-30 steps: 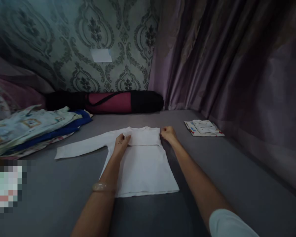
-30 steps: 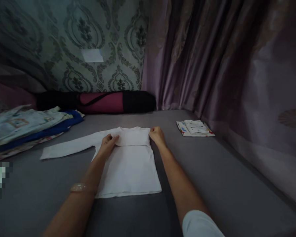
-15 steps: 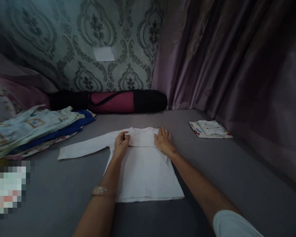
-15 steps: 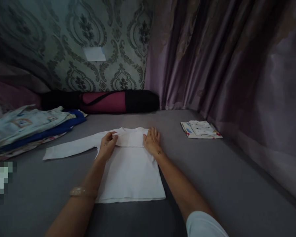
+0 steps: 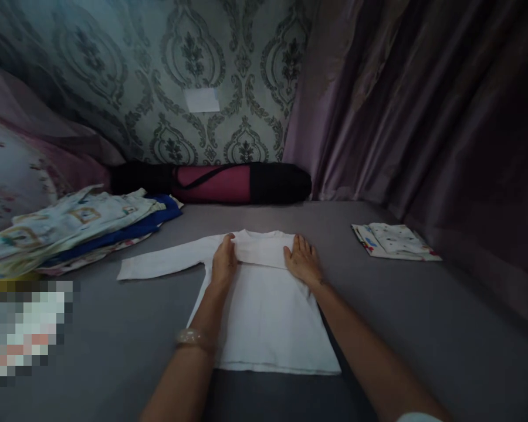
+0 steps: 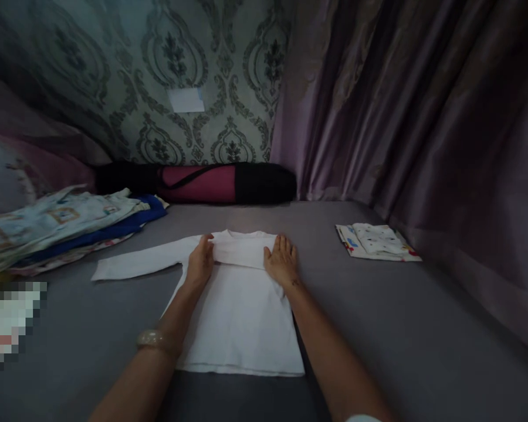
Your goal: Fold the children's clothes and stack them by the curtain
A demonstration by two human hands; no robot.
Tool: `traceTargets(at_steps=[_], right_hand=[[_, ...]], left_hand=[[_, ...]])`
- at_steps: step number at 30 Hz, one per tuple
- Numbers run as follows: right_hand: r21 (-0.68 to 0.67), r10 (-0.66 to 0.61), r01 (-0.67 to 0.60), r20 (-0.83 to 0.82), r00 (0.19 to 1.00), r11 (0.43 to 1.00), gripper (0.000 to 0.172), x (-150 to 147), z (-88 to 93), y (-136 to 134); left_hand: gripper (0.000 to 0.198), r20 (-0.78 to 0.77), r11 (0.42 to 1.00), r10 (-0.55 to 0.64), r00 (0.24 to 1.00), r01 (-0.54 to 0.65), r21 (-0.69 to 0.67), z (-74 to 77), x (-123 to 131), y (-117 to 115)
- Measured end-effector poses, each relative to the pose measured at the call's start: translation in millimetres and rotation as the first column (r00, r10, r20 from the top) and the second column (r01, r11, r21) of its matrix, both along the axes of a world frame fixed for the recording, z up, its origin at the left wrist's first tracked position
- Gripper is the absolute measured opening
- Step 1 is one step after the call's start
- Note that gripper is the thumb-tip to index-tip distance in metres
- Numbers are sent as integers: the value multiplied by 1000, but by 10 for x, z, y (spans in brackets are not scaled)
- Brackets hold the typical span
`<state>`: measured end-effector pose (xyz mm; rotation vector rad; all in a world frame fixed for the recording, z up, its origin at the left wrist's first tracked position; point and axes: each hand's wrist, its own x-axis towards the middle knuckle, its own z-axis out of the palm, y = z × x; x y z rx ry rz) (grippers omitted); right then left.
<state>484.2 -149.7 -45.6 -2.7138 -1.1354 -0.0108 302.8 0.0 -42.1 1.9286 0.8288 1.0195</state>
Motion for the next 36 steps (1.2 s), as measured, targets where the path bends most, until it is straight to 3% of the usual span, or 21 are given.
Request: traceTargets(at_steps=[5,14,25,29,32,36], right_hand=[[-22,-12,13,17,1000,1000,67,-2,1,10],[-55,-19,19,12,1000,998,67,-23,37,26],[-49,-18,18,4,1000,999,65,-35,88,34],[-16,-29,30,21,999,999,61,-68,205,39],[61,-10,5,79,997,998,57,-217,289,107],[72,136,-141,62,989,987,56,-616,291,287]], left_hand=[[17,-96,998,-39,995,45,54,-44,34,43],[34,-198,948,-55,979,113,297,-172,69,65],[43,-397,966,49,917,57,252,-120,35,24],[51,-358,973,63,932,23,231,-104,29,35],[44,-318,976,63,946,9,219,-117,32,56],[40,-292,974,19,956,48,221,-143,30,92]])
